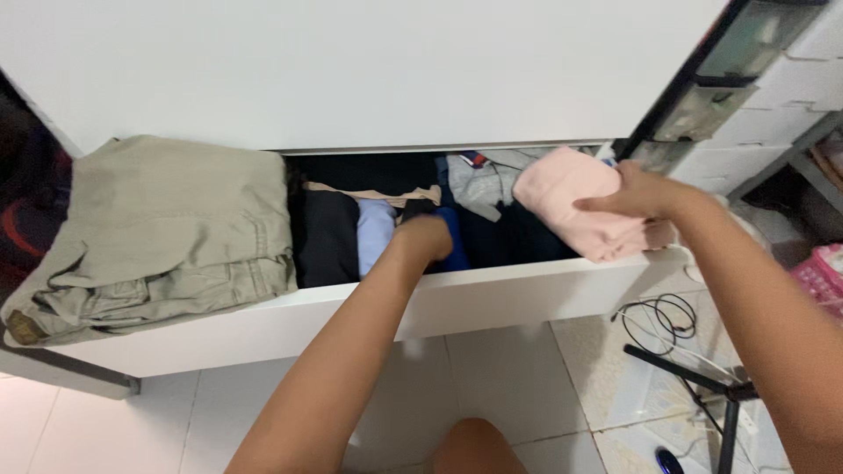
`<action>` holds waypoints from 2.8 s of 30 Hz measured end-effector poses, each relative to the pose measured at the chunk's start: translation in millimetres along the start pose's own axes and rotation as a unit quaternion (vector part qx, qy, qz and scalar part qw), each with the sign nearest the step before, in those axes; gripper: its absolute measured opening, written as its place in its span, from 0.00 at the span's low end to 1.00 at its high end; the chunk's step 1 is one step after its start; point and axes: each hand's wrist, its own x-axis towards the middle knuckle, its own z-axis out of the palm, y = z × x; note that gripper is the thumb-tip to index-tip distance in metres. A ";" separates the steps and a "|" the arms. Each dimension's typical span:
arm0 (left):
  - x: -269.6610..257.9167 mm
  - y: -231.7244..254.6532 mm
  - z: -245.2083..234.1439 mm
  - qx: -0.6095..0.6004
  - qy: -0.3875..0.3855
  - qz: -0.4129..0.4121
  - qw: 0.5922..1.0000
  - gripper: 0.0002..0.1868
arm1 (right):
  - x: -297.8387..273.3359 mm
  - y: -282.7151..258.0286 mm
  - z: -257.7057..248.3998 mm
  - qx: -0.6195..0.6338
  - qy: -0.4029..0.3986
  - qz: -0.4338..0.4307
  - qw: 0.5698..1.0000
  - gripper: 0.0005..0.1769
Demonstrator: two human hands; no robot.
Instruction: The person organizes clothing in a white dresser drawer by hand, folding and arranging a light green shirt, beige pants, a pink shirt, and a blue shirt inside the drawer before sliding it shut.
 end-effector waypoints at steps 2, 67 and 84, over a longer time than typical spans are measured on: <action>-7.7 6.6 -9.9 0.014 0.148 0.035 0.988 0.19 | -10.0 -5.8 -2.2 -0.008 0.058 -0.041 0.997 0.65; 14.1 86.0 13.5 -0.081 0.043 0.121 0.988 0.34 | 71.6 -83.2 91.3 0.125 0.049 -0.232 0.963 0.36; -151.3 -131.4 -131.4 0.054 0.454 -0.114 0.882 0.14 | -11.9 -213.7 107.5 -0.105 0.207 -0.327 0.916 0.32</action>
